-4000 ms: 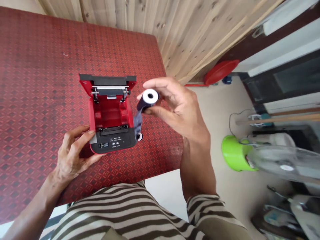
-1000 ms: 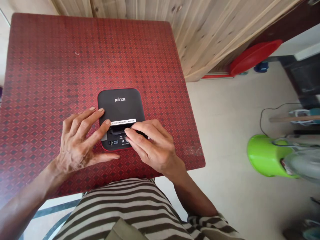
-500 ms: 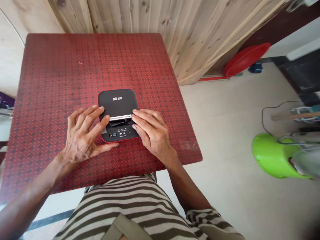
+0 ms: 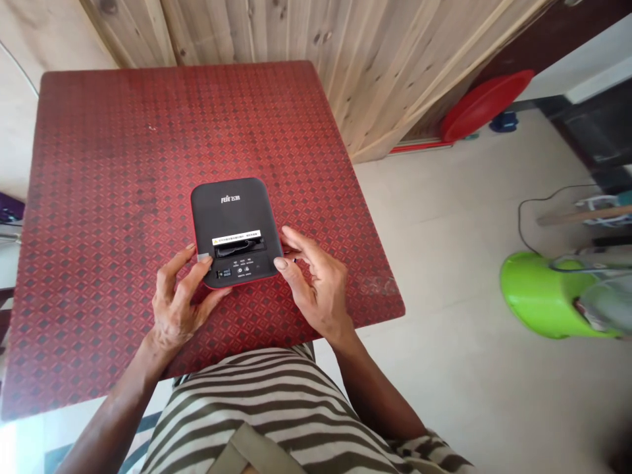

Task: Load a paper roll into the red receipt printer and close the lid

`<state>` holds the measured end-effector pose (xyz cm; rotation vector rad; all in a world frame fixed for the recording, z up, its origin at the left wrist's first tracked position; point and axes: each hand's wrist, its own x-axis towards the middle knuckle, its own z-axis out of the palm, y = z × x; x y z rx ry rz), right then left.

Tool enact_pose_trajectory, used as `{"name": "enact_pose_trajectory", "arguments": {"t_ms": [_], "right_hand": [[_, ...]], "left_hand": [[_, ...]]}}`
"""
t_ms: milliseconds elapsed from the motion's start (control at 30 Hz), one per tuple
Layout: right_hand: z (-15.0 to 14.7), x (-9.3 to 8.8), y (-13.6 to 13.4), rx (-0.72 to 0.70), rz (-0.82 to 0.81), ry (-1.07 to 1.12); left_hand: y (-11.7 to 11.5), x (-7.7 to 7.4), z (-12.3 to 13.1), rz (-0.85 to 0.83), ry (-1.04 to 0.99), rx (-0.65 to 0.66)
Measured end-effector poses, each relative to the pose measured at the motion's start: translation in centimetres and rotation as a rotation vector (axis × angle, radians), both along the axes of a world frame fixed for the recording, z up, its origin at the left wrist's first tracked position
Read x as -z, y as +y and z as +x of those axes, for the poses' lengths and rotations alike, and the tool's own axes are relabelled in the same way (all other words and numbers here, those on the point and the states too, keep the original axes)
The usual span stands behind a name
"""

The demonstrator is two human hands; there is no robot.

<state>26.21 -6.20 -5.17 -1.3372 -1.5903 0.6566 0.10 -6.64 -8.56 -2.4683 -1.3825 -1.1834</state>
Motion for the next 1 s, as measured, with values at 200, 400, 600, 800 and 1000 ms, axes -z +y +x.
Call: {"name": "enact_pose_trajectory", "arguments": {"t_ms": [200,400,600,800,1000], "right_hand": [[-0.2,0.2,0.1,0.029,-0.032,0.042],[-0.3,0.7,0.4,0.007,-0.043,0.071],[-0.1,0.9,1.2,0.020,-0.079,0.157],[1.0,0.3,1.7,0.157,-0.030,0.076],[1.0,-0.1,2.3,0.162,0.059,0.038]], "left_hand": [[0.2,0.4,0.0,0.008,0.003,-0.028],[0.3,0.2,-0.1,-0.024,-0.013,-0.041],[0.4,-0.1,-0.1,-0.041,-0.042,-0.027],[0.3,-0.6,0.2,-0.154,-0.143,-0.025],[0.4,-0.8,0.0,-0.219,-0.191,0.005]]}}
